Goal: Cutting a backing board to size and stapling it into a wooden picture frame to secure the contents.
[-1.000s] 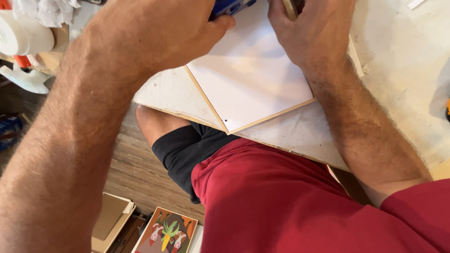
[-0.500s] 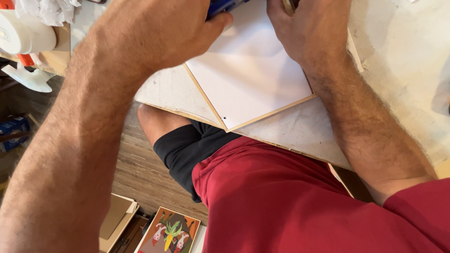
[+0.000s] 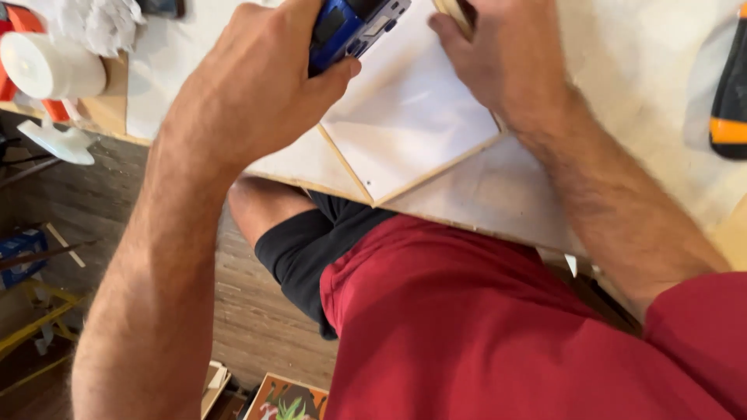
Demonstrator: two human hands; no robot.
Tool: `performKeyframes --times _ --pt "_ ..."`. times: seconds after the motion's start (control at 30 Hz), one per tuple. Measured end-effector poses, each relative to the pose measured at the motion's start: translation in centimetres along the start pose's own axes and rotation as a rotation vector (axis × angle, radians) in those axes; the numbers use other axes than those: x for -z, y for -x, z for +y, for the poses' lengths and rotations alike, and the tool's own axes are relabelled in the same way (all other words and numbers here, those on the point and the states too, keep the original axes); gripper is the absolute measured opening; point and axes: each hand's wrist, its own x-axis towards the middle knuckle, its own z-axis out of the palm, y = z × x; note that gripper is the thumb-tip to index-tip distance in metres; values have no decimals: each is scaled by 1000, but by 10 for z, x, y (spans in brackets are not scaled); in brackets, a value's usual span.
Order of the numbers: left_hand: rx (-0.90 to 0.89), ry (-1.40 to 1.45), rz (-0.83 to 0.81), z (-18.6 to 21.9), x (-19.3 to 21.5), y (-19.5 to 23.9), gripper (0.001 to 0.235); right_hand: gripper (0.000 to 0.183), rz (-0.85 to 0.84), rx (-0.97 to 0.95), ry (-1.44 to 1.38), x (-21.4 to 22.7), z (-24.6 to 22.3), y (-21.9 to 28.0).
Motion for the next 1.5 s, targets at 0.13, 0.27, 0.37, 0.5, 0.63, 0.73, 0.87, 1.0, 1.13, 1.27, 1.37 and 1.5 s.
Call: performKeyframes --times 0.13,0.27,0.37,0.5,0.63,0.73,0.87,1.0,1.13,1.27,1.37,1.5 --pt "154 69 -70 32 -4 20 44 26 -106 65 -139 68 -32 33" --pt "141 212 -196 53 -29 31 48 43 -214 -119 -216 85 -42 77" --pt "108 190 -255 70 -44 31 45 39 -184 -156 -250 86 -42 91" --pt "124 179 -304 83 -53 28 41 40 -117 -120 -273 82 -39 94" --pt "117 152 -301 87 -55 24 41 34 -75 -120 -270 76 -33 95" --pt "128 151 -317 89 -57 20 43 33 -66 -121 -260 76 -32 93" --pt "148 148 -349 89 -59 14 43 34 -52 -130 -256 75 -32 93" --pt "132 140 -359 88 -59 12 41 32 -43 -142 -264 75 -33 92" --pt "112 108 -398 91 -54 8 39 32 -45 -157 -265 73 -31 93" --pt "123 79 -429 96 -51 6 39 35 -39 -152 -299 74 -30 91" --pt "146 102 -439 96 -52 7 40 34 -34 -166 -302 74 -30 89" --pt "203 123 -455 99 -51 6 38 33 -31 -158 -290 74 -30 90"
